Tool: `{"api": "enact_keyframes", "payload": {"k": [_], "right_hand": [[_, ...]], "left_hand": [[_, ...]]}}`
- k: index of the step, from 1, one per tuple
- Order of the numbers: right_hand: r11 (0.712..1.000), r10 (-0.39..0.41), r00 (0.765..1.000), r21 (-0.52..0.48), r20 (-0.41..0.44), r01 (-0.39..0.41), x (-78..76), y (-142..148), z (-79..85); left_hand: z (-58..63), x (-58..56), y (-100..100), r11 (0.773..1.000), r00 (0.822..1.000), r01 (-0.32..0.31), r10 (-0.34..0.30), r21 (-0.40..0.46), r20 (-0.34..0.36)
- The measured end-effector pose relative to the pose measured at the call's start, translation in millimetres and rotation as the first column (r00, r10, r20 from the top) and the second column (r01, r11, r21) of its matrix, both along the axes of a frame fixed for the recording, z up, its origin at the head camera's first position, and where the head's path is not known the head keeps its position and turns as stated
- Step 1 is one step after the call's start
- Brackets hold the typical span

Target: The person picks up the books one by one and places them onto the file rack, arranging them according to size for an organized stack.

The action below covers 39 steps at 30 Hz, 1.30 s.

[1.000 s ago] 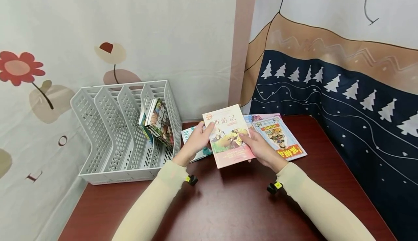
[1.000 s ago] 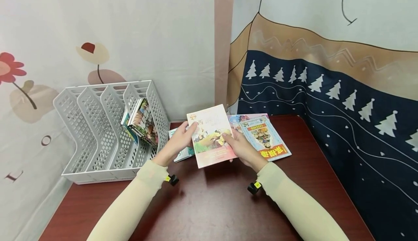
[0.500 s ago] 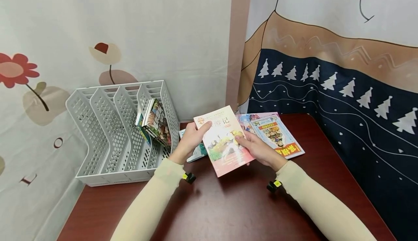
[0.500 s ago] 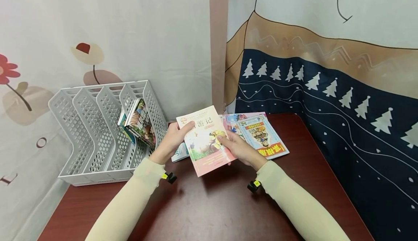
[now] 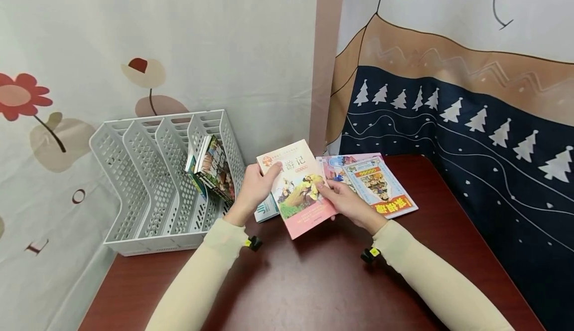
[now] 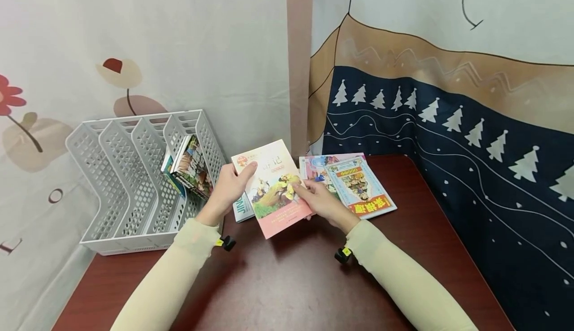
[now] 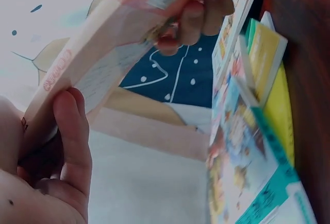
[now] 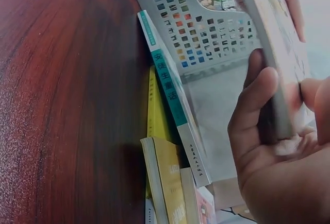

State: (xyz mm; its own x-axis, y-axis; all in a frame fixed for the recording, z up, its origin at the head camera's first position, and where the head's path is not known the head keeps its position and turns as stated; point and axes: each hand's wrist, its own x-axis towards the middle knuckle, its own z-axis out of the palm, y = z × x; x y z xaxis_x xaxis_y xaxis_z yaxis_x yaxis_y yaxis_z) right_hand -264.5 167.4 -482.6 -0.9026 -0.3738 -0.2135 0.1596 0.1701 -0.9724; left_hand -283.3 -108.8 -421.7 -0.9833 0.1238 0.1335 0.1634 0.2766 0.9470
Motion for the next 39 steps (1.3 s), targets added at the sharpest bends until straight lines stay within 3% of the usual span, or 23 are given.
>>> {"api": "enact_keyframes", "payload": {"k": [5, 9, 16, 22, 28, 39], "right_hand": [[0.999, 0.002, 0.999, 0.053, -0.041, 0.0, 2.2, -8, -4.3], [0.997, -0.019, 1.0, 0.07, -0.01, 0.019, 3.4, -15, -9.9], [0.993, -0.088, 0.995, 0.084, 0.04, 0.084, 7.5, -33, -7.5], [0.997, 0.023, 0.999, 0.073, 0.043, -0.027, 12.0, -58, -2.8], [0.986, 0.139, 0.99, 0.09, 0.023, -0.14, 16.9, -90, -9.0], [0.977, 0.204, 0.979, 0.066, 0.001, -0.203, 25.5, -147, -4.8]], "left_hand": [[9.9, 2.2, -14, 0.996, 0.994, -0.013, 0.003, -0.088, -0.112], [16.2, 2.6, -23, 0.99, 0.982, -0.045, 0.018, -0.137, -0.189], [25.0, 8.8, -36, 0.974, 0.961, -0.155, 0.11, -0.163, -0.254], [30.2, 13.4, -61, 0.96, 0.941, -0.229, 0.175, -0.163, -0.291], [33.5, 19.2, -87, 0.926, 0.909, -0.333, 0.264, -0.18, -0.322], [41.3, 56.0, -142, 0.866, 0.87, -0.441, 0.348, -0.236, -0.35]]}}
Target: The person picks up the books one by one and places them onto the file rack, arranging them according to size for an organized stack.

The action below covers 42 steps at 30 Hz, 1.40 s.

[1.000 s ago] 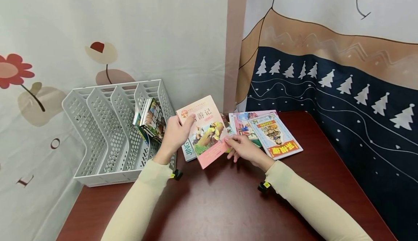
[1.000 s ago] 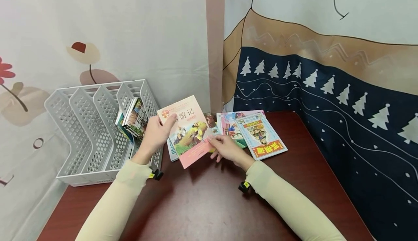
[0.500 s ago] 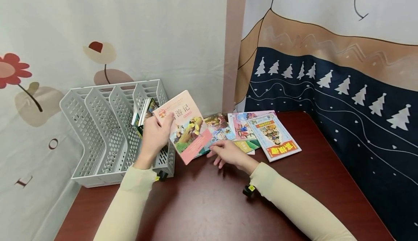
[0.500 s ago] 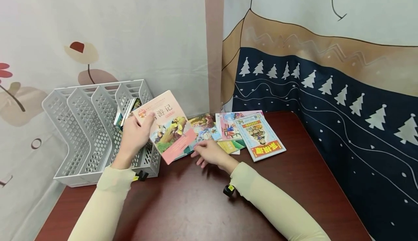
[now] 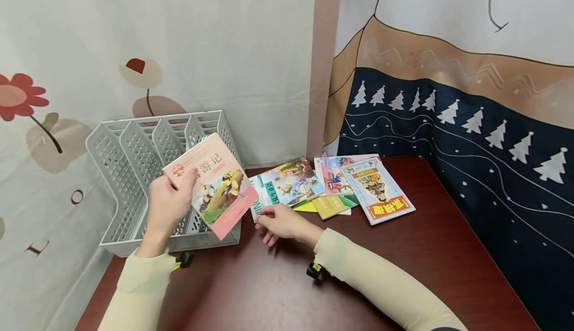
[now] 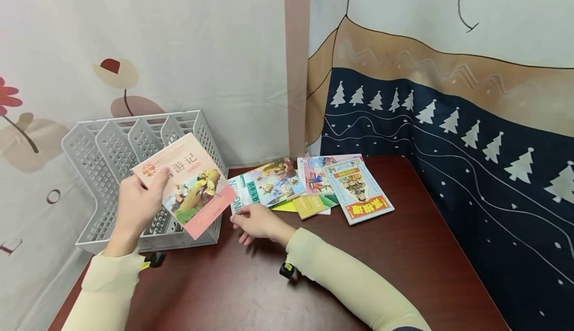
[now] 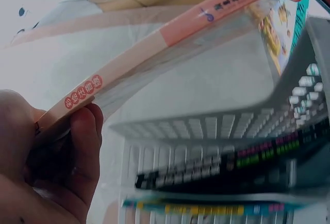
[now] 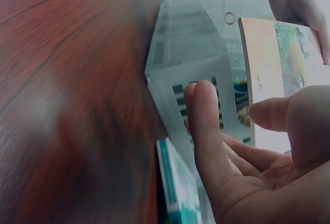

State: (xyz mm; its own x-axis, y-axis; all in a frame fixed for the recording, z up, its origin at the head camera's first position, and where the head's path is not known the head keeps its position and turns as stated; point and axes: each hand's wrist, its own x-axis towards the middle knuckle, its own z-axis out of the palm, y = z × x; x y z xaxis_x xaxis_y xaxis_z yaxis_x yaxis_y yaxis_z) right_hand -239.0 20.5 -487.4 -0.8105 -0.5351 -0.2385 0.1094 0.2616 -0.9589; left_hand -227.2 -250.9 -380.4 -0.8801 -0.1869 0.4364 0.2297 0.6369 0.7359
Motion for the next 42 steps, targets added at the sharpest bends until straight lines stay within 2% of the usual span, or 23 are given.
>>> {"api": "enact_keyframes", "payload": {"k": [5, 9, 12, 17, 22, 25, 29, 34, 38, 42], "right_hand": [[1.0, -0.017, 0.999, 0.004, -0.032, 0.018, 2.1, -21, 2.9], [0.999, -0.029, 0.998, 0.029, -0.061, 0.031, 4.8, -37, 3.1], [0.997, -0.031, 0.995, 0.068, -0.091, 0.038, 7.6, -46, 1.9], [0.989, -0.037, 0.993, 0.139, -0.108, 0.052, 11.8, -56, -2.0], [0.988, -0.035, 0.991, 0.145, -0.129, 0.054, 15.4, -62, -5.0], [0.99, -0.033, 0.993, 0.136, -0.112, 0.048, 16.3, -64, -6.1], [0.993, -0.035, 0.996, 0.106, -0.082, 0.044, 14.5, -64, -6.9], [0.995, -0.036, 0.997, 0.091, -0.064, 0.042, 12.6, -64, -6.6], [0.993, -0.04, 0.997, 0.104, -0.07, 0.047, 12.9, -64, -7.6], [0.993, -0.043, 0.996, 0.11, -0.081, 0.052, 14.1, -64, -9.3]], "left_hand": [[0.9, 15.5, -23, 0.999, 0.998, -0.039, 0.037, 0.025, 0.055], [0.1, 24.8, -39, 0.996, 0.992, -0.094, 0.093, 0.0, 0.089], [-0.5, 28.8, -49, 0.993, 0.99, -0.118, 0.118, 0.003, 0.082], [-0.5, 33.0, -58, 0.992, 0.988, -0.123, 0.12, 0.024, 0.092], [-0.4, 37.0, -72, 0.987, 0.982, -0.159, 0.157, 0.007, 0.1], [1.0, 39.2, -83, 0.982, 0.977, -0.185, 0.18, 0.033, 0.114], [5.7, 42.4, -95, 0.971, 0.968, -0.227, 0.217, 0.075, 0.127], [16.6, 48.6, -110, 0.951, 0.95, -0.294, 0.281, 0.09, 0.137], [24.7, 53.0, -120, 0.943, 0.949, -0.303, 0.286, 0.136, 0.13], [28.5, 53.9, -126, 0.937, 0.945, -0.317, 0.3, 0.144, 0.13]]}}
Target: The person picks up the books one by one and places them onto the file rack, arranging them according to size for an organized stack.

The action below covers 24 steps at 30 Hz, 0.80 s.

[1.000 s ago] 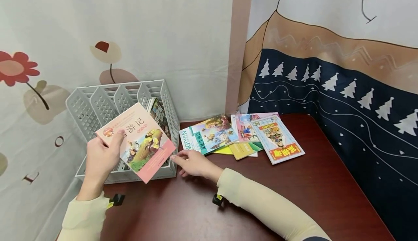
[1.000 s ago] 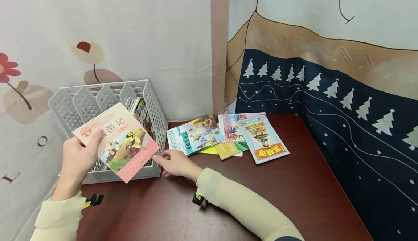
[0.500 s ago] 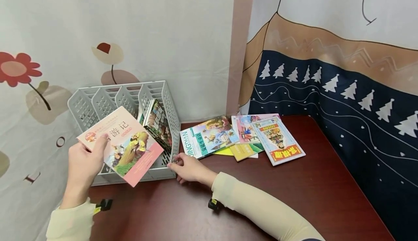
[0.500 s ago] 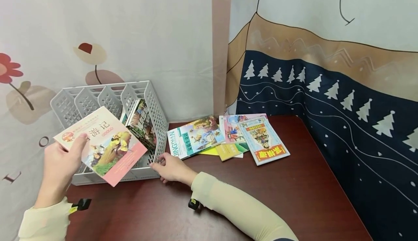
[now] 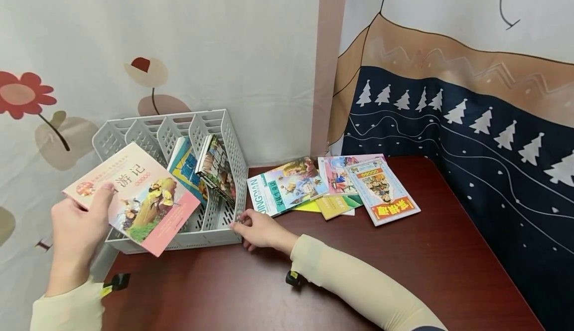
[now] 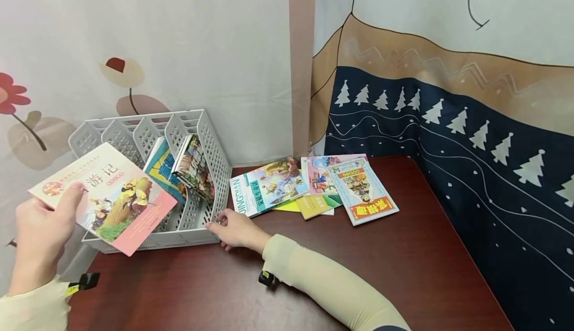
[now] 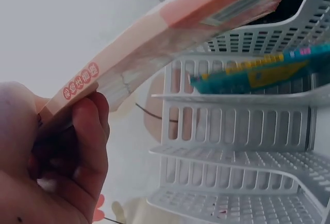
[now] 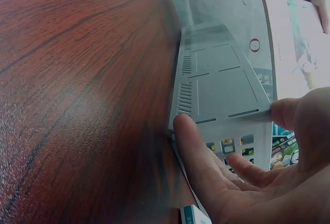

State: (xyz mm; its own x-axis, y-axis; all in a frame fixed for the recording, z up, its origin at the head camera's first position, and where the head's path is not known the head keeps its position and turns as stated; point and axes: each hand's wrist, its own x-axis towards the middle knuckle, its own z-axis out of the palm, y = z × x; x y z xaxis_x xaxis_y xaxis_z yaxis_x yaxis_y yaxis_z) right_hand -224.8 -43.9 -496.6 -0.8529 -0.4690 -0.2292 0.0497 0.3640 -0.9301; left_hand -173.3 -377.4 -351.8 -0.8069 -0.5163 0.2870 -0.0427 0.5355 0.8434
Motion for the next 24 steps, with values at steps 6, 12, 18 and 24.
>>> {"api": "enact_keyframes", "payload": {"k": [6, 12, 18, 24], "right_hand": [[1.0, 0.006, 1.0, -0.011, 0.004, -0.006, 1.4, 2, 1.1], [1.0, 0.015, 1.0, 0.012, -0.012, -0.015, 3.3, 3, 5.0], [1.0, 0.007, 1.0, 0.014, -0.009, -0.007, 3.4, 3, 4.7], [1.0, 0.011, 1.0, 0.022, -0.005, -0.01, 2.5, 0, 1.8]], "left_hand": [[-1.8, -7.8, -3, 0.991, 0.997, -0.061, 0.055, -0.123, -0.052], [-2.9, -16.3, -3, 0.981, 0.997, -0.075, 0.068, -0.179, -0.045], [-7.5, -29.3, 11, 0.973, 0.996, -0.063, 0.048, -0.222, -0.072], [-9.0, -47.6, 28, 0.961, 0.99, -0.11, 0.083, -0.252, -0.115]]}}
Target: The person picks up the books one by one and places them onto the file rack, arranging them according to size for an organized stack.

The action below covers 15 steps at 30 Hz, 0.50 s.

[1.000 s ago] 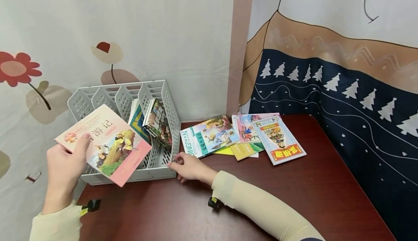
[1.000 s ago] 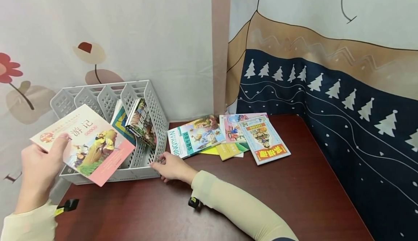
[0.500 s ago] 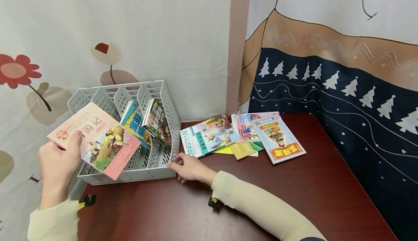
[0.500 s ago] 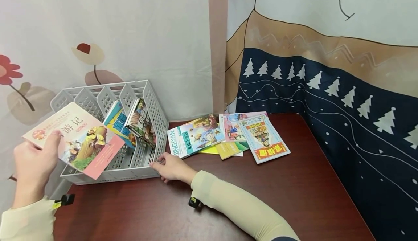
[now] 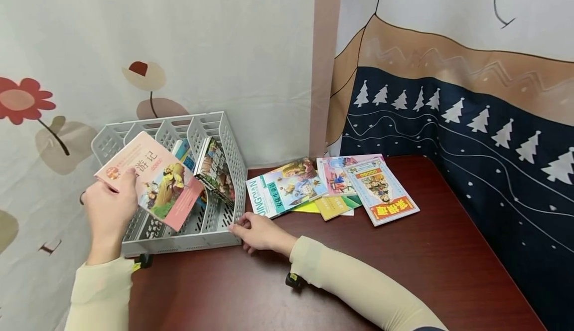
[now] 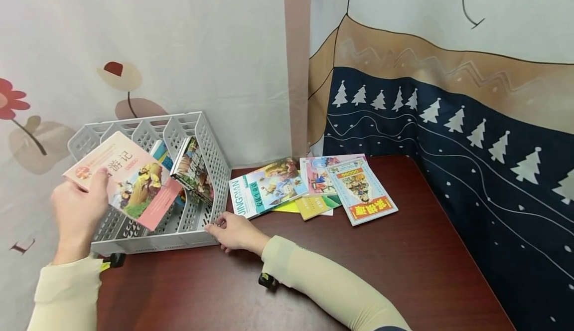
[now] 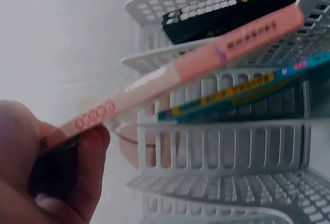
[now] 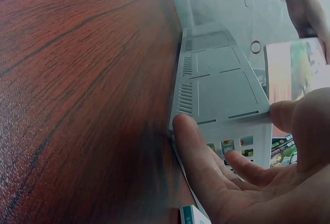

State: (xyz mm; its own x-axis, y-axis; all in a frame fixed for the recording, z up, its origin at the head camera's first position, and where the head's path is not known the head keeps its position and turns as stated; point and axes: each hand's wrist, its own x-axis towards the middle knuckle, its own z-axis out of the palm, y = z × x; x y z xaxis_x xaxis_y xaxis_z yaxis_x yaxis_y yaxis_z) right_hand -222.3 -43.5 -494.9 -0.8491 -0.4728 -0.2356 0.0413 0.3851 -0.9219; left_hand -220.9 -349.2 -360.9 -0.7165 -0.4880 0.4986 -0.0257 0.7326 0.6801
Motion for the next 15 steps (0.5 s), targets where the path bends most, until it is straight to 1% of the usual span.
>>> {"api": "enact_keyframes", "payload": {"k": [2, 5, 9, 11, 15], "right_hand": [[1.0, -0.004, 1.0, 0.003, -0.004, 0.004, 0.1, -1, -0.7], [1.0, -0.01, 1.0, 0.005, -0.007, 0.01, 0.4, -2, -1.0], [1.0, -0.024, 1.0, 0.017, -0.012, 0.024, 0.6, -2, -1.0], [0.999, -0.032, 0.999, 0.016, -0.01, 0.032, 0.6, -3, -1.0], [0.999, -0.049, 0.999, 0.006, 0.003, 0.049, 0.6, -3, -1.2]], "left_hand": [[-1.4, -7.2, 5, 0.999, 1.0, -0.023, 0.022, -0.032, -0.021], [-4.9, -19.0, 13, 0.996, 0.998, -0.038, 0.033, -0.087, -0.062], [-10.6, -35.0, 25, 0.991, 0.996, -0.002, -0.01, -0.134, -0.088], [-13.2, -42.0, 30, 0.99, 0.996, 0.018, -0.03, -0.141, -0.088], [-15.4, -52.3, 39, 0.986, 0.993, 0.038, -0.056, -0.164, -0.103]]}}
